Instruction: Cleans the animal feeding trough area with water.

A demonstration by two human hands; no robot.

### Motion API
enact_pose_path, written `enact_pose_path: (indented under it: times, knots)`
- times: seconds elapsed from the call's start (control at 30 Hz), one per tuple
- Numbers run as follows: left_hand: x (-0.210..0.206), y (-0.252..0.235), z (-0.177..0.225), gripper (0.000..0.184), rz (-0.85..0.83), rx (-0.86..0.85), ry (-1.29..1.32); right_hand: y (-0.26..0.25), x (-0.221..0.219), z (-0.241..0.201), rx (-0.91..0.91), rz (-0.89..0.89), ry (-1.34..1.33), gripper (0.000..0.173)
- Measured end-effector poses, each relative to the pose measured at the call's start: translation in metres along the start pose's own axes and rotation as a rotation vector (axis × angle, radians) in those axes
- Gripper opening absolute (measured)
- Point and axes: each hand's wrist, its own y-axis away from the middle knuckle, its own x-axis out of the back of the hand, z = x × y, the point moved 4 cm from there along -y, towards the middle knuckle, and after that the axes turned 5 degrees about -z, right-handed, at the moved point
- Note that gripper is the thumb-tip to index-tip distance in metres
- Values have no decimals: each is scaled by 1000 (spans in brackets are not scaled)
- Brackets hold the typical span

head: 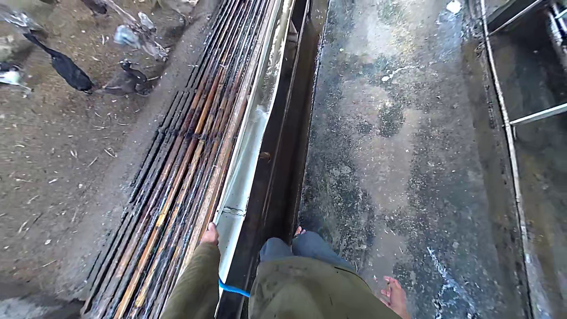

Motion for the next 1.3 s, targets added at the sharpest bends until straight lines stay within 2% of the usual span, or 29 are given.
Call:
enact_pose_path:
  times: [0.1,0.23,0.3,0.4,0.5,0.6,0.67,0.8,0.97,1.03,1.1,1.2,1.3]
  knots:
    - [10,15,34,56,-45,-3,-211,-7,30,-40,8,14,66,35]
    - [12,17,59,67,-30,68,-65,-29,55,-89,50,9,156,37]
    - [7,18,70,64,-56,75,-113,-40,62,-112,76,9,178,37]
    - [2,19,90,58,-105,71,-228,-51,62,-150,92,23,209,37]
    - [0,2,98,67,-21,148,-71,-64,60,-188,89,19,229,37]
    - [0,-19,107,68,55,225,46,-71,59,-224,96,3,279,35]
    - [-3,-30,123,67,29,223,9,-76,58,-251,114,5,320,33]
    - [-1,-20,165,67,-28,237,-59,-74,44,-317,66,-34,466,37]
    - [-10,-25,201,70,-93,249,-129,-109,39,-398,162,-16,375,39]
    - [-13,-31,209,68,-53,244,-88,-122,37,-419,204,-16,357,39]
    - [-16,-35,216,62,59,217,-22,-128,29,-431,207,-39,363,39]
    - [2,-19,243,65,-18,316,-21,-134,16,-437,192,-73,373,42]
    - [8,-19,254,62,-35,333,-52,-137,2,-437,175,-96,414,42]
